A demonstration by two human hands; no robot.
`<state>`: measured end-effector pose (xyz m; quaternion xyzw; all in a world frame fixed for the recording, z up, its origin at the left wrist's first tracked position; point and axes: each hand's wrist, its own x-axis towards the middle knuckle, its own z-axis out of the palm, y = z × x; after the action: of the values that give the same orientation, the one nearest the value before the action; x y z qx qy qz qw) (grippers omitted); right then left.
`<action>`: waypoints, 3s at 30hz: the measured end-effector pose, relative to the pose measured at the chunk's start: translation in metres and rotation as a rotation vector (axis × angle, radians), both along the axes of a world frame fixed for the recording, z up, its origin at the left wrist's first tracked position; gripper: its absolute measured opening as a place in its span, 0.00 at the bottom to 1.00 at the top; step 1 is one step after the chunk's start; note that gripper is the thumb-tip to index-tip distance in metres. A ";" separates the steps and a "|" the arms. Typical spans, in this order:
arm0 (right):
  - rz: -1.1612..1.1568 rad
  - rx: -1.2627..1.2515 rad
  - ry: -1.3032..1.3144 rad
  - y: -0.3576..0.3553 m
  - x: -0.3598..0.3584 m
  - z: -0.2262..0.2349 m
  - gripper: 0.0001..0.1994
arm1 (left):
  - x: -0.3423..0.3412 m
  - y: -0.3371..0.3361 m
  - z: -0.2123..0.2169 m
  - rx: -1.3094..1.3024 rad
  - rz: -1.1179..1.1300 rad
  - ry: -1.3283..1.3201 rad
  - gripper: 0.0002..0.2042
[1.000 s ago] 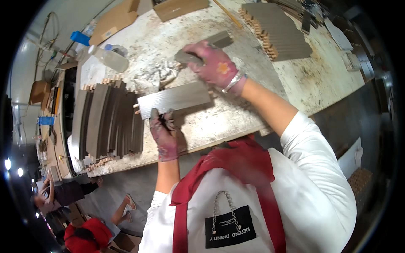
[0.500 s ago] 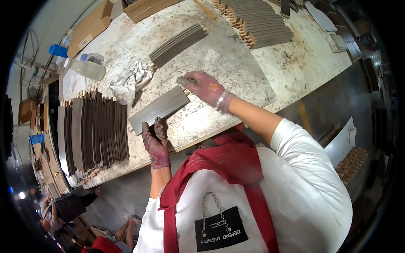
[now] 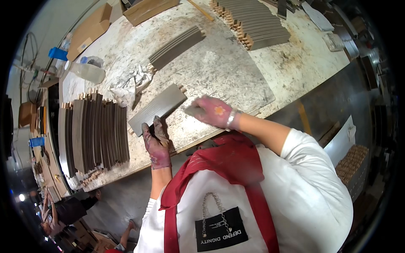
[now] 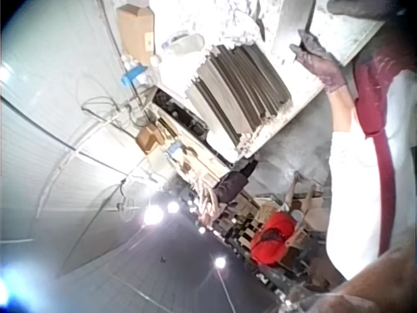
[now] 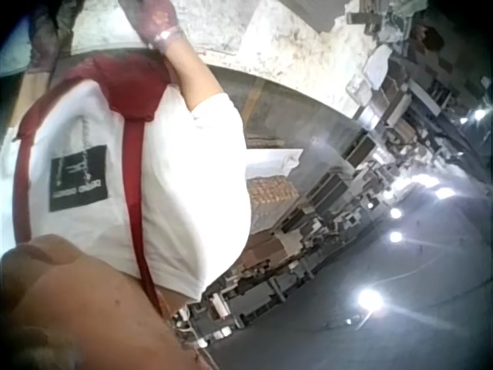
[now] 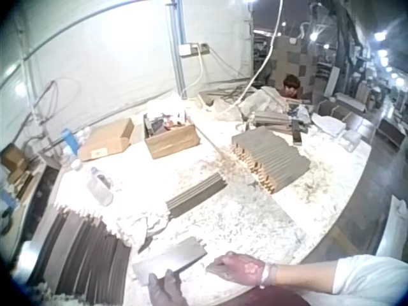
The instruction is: The person sands the edges and surfaces of rectangular wooden slats using a small sanding block, periodically wiping the pieces with a white cloth.
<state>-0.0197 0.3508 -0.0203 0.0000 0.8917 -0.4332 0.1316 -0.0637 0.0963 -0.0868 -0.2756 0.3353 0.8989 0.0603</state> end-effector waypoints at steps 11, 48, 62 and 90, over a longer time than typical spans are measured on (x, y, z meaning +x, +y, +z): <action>-0.473 -0.540 0.029 0.062 -0.001 0.036 0.24 | -0.013 0.025 0.064 -1.377 -0.773 1.241 0.26; -0.254 -0.267 0.417 0.053 -0.048 -0.017 0.22 | -0.039 0.075 0.059 -1.708 -0.960 0.761 0.44; -0.079 -0.222 0.434 0.041 -0.082 0.013 0.22 | -0.045 0.055 0.045 -0.176 -0.789 0.171 0.45; 0.081 -0.612 0.214 0.046 0.014 0.056 0.28 | -0.027 0.070 0.091 -0.168 -0.654 0.178 0.27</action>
<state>-0.0057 0.3969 0.0356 -0.1205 0.7281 -0.6730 0.0484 -0.0910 0.1666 0.0041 -0.0779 0.4825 0.8218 0.2928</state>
